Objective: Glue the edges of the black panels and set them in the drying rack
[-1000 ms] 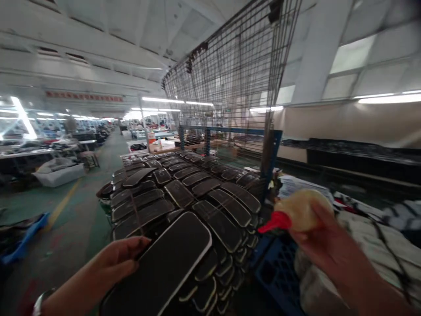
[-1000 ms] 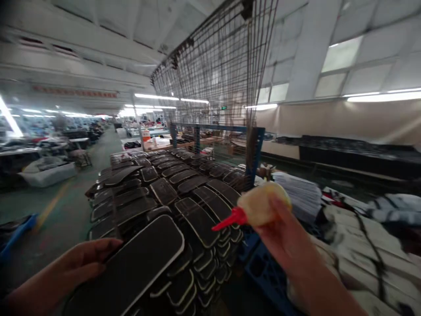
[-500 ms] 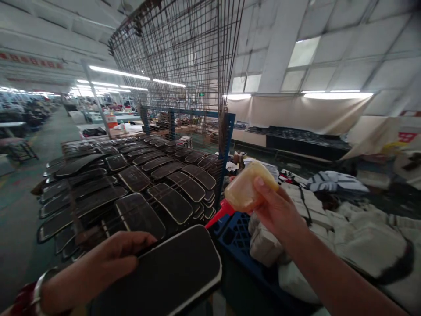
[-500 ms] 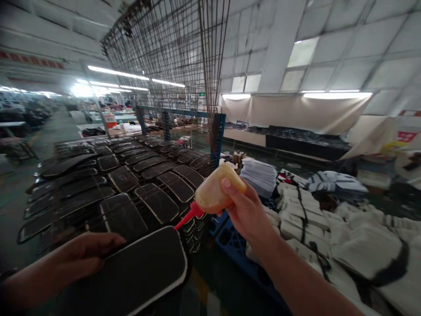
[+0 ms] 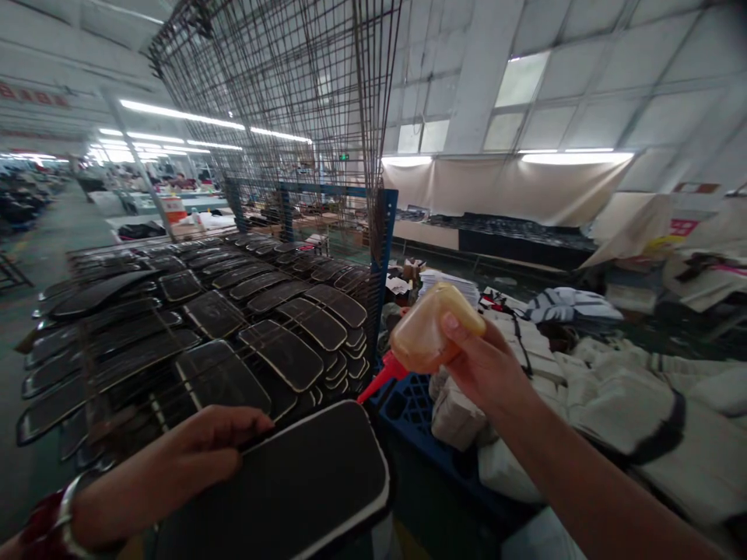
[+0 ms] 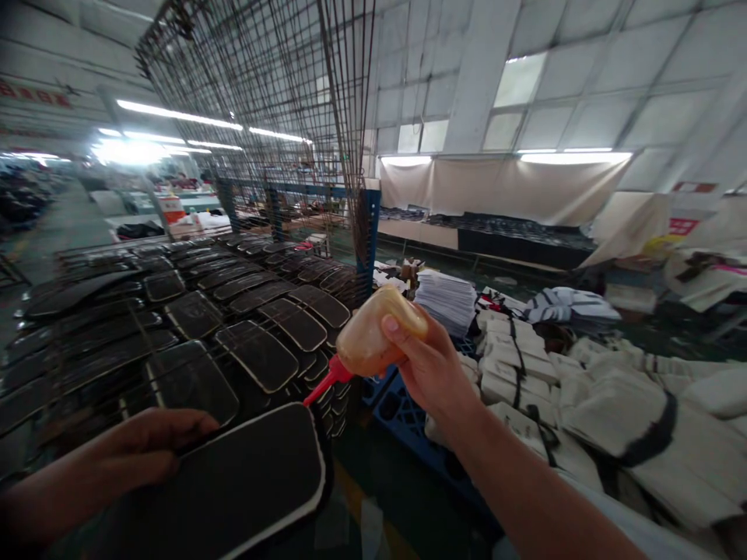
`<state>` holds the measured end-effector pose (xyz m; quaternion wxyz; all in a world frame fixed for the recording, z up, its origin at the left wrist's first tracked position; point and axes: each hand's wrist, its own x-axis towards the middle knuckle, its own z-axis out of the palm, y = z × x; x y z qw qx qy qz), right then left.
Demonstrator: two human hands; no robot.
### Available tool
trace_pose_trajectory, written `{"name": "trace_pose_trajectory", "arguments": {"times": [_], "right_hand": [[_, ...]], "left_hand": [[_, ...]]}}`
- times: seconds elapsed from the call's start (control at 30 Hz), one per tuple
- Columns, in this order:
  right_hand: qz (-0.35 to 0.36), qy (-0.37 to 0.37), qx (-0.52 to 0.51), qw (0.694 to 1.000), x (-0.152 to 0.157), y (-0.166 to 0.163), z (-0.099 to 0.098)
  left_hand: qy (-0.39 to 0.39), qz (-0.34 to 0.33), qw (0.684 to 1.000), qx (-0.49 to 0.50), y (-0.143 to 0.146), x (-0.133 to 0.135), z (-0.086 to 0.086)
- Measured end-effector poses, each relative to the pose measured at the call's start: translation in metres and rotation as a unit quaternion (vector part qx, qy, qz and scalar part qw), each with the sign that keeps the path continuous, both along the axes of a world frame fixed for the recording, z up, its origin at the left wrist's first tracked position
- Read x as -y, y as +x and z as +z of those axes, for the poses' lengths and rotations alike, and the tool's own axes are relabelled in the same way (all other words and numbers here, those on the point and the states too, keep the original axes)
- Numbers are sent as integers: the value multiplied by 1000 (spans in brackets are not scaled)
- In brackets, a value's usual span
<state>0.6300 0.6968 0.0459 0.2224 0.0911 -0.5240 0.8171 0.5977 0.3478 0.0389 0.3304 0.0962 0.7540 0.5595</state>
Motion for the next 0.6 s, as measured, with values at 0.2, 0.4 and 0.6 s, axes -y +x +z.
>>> {"name": "trace_pose_trajectory", "arguments": {"times": [0.2,0.4,0.6], "right_hand": [[0,-2,2,1000,0,-2,-4],[12,-5,13,1000,-1,1,-12],[1,-35,30,999,-9,8,-22]], "left_hand": [[-3,-56,998,27,-3,-7,6],[13,-16,999,36,-8,0,0],[35,-18,998,39,-8,-4,-1]]}}
